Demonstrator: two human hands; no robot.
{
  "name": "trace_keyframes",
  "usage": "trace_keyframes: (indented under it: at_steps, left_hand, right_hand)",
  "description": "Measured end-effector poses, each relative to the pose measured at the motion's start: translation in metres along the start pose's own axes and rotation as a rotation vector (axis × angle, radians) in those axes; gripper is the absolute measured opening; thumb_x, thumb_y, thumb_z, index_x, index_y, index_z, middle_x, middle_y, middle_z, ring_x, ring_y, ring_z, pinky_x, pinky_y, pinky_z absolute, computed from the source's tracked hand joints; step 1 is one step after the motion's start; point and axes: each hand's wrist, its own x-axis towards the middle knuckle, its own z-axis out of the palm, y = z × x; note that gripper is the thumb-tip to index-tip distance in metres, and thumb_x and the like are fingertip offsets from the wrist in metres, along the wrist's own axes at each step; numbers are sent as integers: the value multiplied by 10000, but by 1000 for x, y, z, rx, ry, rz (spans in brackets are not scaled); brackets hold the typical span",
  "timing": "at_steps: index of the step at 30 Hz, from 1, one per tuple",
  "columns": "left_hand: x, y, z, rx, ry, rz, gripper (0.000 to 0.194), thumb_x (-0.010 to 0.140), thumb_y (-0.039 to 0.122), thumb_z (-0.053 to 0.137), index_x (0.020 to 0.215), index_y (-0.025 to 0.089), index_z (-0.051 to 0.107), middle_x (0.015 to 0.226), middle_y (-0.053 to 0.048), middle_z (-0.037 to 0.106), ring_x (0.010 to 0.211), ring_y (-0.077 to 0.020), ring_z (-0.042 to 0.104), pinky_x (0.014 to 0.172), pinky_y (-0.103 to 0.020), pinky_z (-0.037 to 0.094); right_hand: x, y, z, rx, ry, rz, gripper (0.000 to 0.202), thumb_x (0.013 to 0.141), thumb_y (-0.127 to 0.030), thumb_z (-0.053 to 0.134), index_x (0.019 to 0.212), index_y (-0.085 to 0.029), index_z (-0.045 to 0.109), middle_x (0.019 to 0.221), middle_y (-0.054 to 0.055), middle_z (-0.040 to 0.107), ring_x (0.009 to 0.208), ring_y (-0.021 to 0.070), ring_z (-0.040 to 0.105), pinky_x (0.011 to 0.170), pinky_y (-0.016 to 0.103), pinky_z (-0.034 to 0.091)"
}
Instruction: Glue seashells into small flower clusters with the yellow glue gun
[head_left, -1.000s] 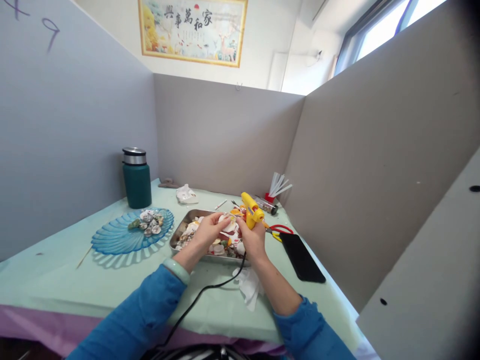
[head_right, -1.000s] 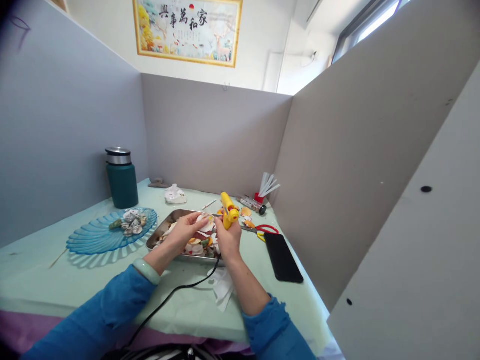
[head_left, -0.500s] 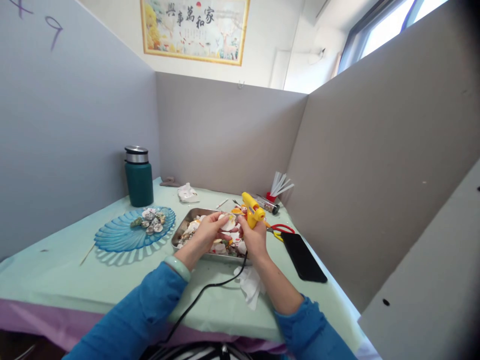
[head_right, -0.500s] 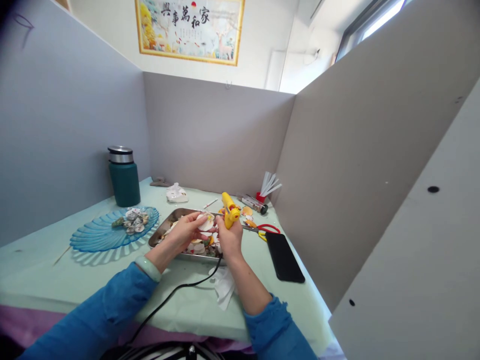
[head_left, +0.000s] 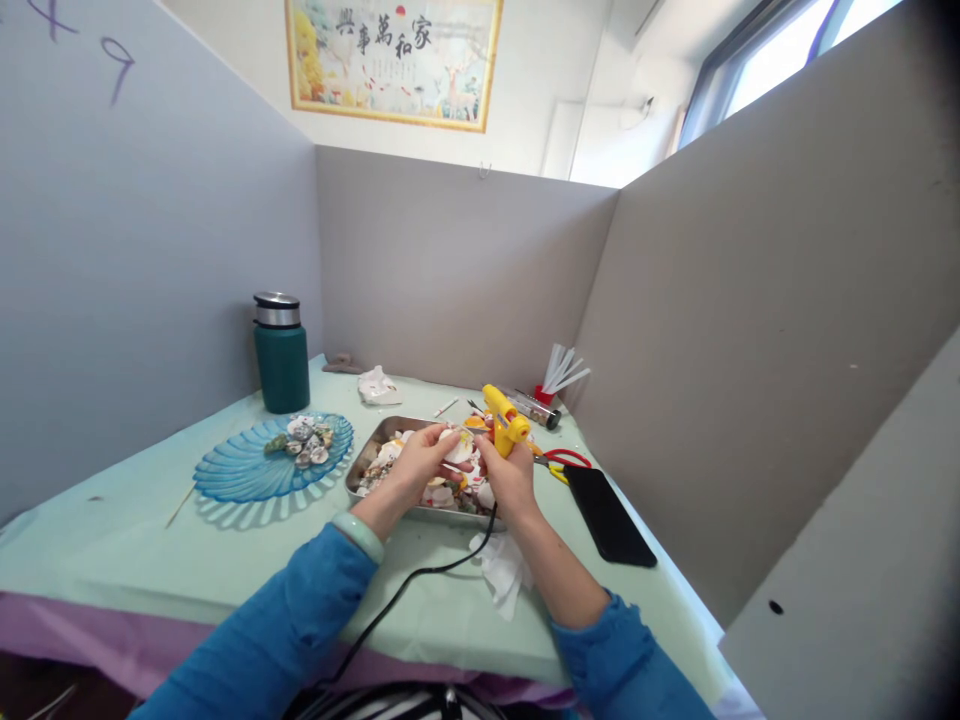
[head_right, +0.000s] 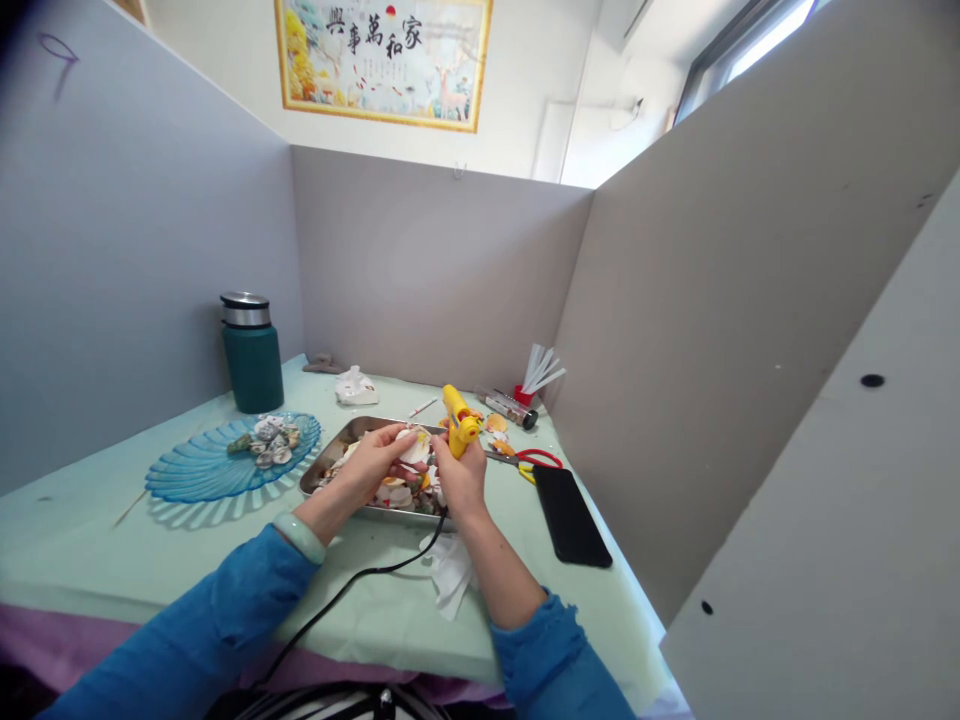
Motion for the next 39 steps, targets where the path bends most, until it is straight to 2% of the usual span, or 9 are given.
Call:
trace_keyframes:
  at_steps: [4,7,10,14,17,20,25,35,39]
  left_hand:
    - [3,-2,-4,233,72,12,287,787,388,553,937,146,583,803,-67,649,600,-167,640,488,-248,490]
    - [5,-4,-8,762,201,170,214,798,344,521,826,162,632,769,-80,657,711,-211,637,599,-276,474]
    - [5,-6,-12,1200,189,252,232,815,308,485,777,165,664,762,-118,662,799,-259,621,699,-322,444]
    - [5,-8,-19,1356,176,252,222,790,288,520,838,159,694,802,-151,678,890,-291,594,749,-338,427]
    - [8,-6,-25,1243,244,309,242,744,248,578,946,167,685,829,-125,692,924,-278,586,784,-332,431]
    - [11,-2,-27,869,295,354,256,754,262,579,978,176,666,843,-88,690,812,-220,614,742,-311,463]
    - [11,6,-23,257,181,259,374,723,346,632,1037,148,592,800,-38,636,582,-125,591,526,-244,485]
    - [6,12,-22,125,52,178,407,620,282,725,965,124,578,696,2,608,583,-124,622,579,-257,520]
    - [9,11,-23,108,130,185,418,607,275,724,969,134,570,699,8,613,575,-134,640,577,-261,519]
  right_hand:
    - [1,-1,-1,-5,29,5,320,682,-355,676,902,-140,586,578,-48,514,443,80,442,401,194,381]
    - [3,-2,-1,-5,50,19,344,678,-346,672,934,-133,589,563,-54,506,429,77,427,392,190,374]
    - [3,-1,-1,-5,45,15,345,681,-339,665,941,-125,589,560,-53,506,422,73,422,391,188,377]
    - [3,1,-2,-6,37,-4,363,688,-343,660,967,-122,591,570,-45,521,430,77,430,395,190,385]
    - [3,0,-2,-4,35,6,377,684,-350,664,980,-128,591,561,-49,521,427,83,433,396,197,388]
    - [2,-1,-1,4,25,10,364,677,-357,667,956,-136,590,540,-58,513,419,87,434,391,203,384]
    - [0,-1,0,4,-22,26,363,672,-356,668,950,-136,591,531,-64,505,411,86,424,388,208,387]
    - [2,-3,-3,14,-13,19,335,682,-333,660,946,-144,577,511,-77,479,400,74,401,383,192,367]
    - [6,-4,-9,-3,-49,-12,327,712,-396,650,906,-141,588,540,-53,513,385,66,403,372,190,357]
